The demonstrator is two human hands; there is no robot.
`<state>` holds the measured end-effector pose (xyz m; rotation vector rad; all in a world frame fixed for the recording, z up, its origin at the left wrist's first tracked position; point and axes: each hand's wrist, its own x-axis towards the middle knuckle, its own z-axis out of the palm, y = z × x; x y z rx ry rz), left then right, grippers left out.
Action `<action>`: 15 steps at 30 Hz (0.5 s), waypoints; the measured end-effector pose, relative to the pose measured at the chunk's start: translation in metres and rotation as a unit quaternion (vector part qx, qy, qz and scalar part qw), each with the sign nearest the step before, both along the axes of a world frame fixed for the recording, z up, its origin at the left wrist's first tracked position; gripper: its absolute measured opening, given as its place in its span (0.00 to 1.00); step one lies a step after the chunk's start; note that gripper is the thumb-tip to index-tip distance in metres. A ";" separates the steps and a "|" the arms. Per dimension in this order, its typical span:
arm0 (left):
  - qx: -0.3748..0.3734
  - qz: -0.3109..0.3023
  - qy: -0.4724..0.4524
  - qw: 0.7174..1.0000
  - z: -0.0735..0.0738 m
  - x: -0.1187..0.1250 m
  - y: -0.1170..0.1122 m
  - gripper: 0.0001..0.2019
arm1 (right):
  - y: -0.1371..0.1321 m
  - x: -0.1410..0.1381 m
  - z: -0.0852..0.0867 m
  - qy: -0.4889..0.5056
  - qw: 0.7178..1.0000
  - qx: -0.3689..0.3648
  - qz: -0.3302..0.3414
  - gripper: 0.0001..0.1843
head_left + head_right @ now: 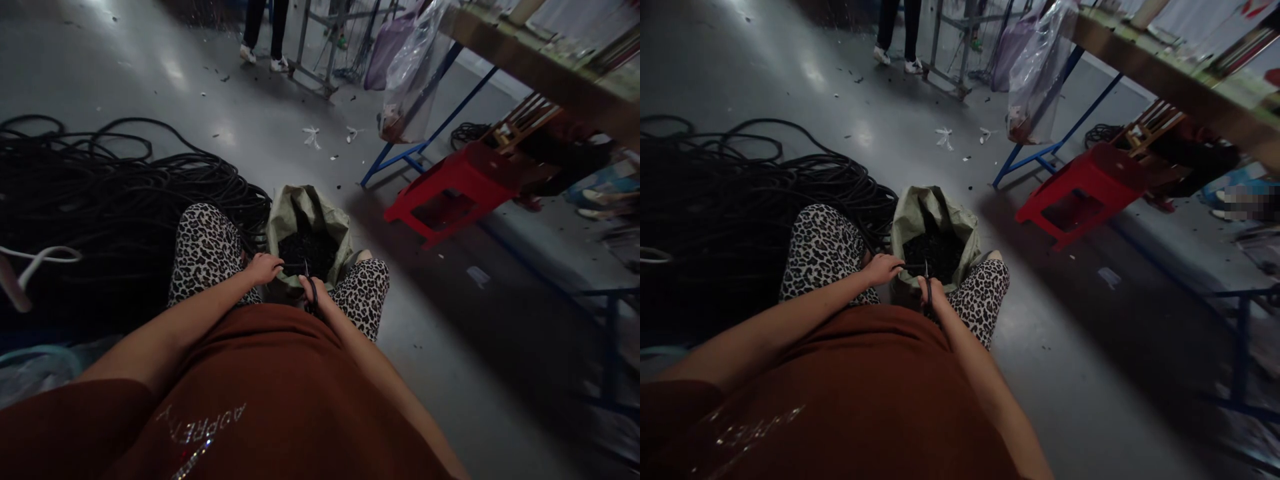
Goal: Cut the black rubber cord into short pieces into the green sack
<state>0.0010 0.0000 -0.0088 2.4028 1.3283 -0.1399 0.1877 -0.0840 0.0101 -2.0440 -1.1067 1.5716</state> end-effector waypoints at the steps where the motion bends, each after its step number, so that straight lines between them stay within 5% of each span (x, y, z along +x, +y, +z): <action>1: 0.001 0.002 0.003 1.000 -0.001 -0.001 0.001 0.15 | 0.000 0.001 -0.001 -0.006 1.000 -0.001 0.000 0.18; 15: 0.001 -0.007 0.021 1.000 0.001 -0.001 -0.002 0.14 | -0.002 0.007 -0.019 -0.043 0.997 -0.001 0.056 0.21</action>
